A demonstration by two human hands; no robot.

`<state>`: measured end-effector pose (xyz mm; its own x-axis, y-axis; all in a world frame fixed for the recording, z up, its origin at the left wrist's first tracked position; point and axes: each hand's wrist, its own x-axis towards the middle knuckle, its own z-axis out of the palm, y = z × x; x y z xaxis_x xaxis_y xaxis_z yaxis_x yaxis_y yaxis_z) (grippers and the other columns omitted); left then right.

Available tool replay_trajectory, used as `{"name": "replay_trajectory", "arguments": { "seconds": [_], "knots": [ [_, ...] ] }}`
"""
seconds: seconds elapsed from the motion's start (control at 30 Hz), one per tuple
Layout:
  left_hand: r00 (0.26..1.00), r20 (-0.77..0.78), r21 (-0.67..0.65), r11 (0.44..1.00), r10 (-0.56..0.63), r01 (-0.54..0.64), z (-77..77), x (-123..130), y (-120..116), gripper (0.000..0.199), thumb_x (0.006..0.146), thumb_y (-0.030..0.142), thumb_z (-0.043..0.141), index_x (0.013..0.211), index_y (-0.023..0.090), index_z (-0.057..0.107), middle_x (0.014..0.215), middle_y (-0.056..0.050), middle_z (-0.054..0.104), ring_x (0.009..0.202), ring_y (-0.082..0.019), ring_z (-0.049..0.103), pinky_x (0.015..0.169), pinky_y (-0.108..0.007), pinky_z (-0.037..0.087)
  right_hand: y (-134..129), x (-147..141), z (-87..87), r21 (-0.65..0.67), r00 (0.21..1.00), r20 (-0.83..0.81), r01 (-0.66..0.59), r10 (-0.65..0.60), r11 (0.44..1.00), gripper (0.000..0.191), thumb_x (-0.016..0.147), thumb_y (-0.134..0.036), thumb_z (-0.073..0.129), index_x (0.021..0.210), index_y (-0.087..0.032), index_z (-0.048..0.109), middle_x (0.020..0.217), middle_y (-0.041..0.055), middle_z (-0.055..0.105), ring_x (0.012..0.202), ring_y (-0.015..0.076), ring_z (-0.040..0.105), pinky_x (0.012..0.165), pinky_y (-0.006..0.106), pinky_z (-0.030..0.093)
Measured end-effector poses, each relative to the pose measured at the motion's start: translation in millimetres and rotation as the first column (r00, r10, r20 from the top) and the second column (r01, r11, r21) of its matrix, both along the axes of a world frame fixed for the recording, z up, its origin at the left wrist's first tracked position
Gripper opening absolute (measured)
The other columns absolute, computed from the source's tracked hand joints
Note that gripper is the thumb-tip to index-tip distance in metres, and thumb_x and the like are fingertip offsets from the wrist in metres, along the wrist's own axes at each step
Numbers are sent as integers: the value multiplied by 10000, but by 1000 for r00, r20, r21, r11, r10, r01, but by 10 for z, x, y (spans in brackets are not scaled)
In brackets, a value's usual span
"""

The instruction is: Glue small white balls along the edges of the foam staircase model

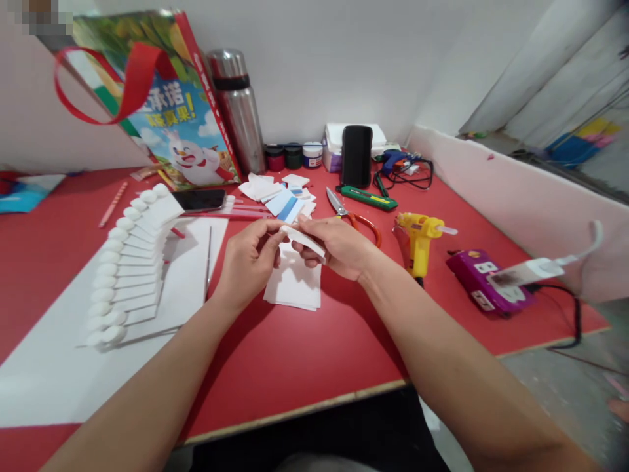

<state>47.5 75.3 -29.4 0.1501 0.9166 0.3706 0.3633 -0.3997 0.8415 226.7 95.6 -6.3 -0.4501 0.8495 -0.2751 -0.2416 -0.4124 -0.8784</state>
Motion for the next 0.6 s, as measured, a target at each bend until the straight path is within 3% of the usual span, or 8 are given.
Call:
{"name": "replay_trajectory", "arguments": {
  "seconds": [0.2, 0.33, 0.4, 0.47, 0.53, 0.6],
  "knots": [
    [994, 103, -72, 997, -25, 32, -45, 18, 18, 186, 965, 318, 612, 1050, 171, 686, 818, -20, 672, 550, -100, 572, 545, -235, 511, -17, 2, -48, 74, 999, 26, -44, 42, 996, 360, 811, -426, 815, 763, -134, 611, 681, -39, 472, 536, 56, 321, 496, 210, 284],
    [975, 219, -137, 990, -15, 46, -38, 41, 9, 178, 939, 322, 652, 1002, 158, 678, 775, -9, 649, 531, -96, 585, 522, -229, 522, -6, 8, -59, 237, 980, 192, -93, 48, 967, 326, 876, -442, 713, 751, -158, 617, 668, -47, 428, 565, 80, 336, 542, 236, 296],
    [964, 265, -169, 984, -8, 55, -34, 59, 3, 171, 927, 317, 674, 971, 153, 680, 736, 0, 630, 526, -95, 589, 530, -231, 532, -11, -6, -50, 396, 932, 362, -151, -3, 906, 306, 954, -375, 595, 735, -164, 623, 646, -36, 445, 586, 98, 364, 575, 256, 300],
    [950, 312, -192, 980, 4, 59, -36, 79, -2, 165, 913, 309, 694, 953, 149, 685, 722, 3, 623, 528, -95, 588, 534, -236, 542, -33, -37, -39, 564, 836, 527, -206, -156, 800, 314, 985, -293, 526, 715, -162, 620, 634, -20, 483, 610, 112, 399, 608, 278, 295],
    [937, 349, -199, 978, 19, 55, -44, 97, -4, 157, 899, 292, 708, 955, 146, 692, 736, 0, 628, 534, -95, 586, 529, -239, 550, -71, -78, -30, 679, 709, 609, -233, -356, 697, 305, 978, -238, 522, 694, -159, 600, 635, -6, 514, 623, 120, 420, 626, 294, 280],
    [936, 350, -192, 981, 28, 42, -50, 111, -5, 151, 897, 278, 707, 966, 145, 698, 742, -1, 635, 536, -97, 589, 524, -240, 554, -117, -115, -23, 727, 606, 628, -232, -489, 646, 293, 961, -217, 536, 677, -161, 578, 620, -1, 517, 607, 121, 410, 619, 303, 257]
  ]
}}
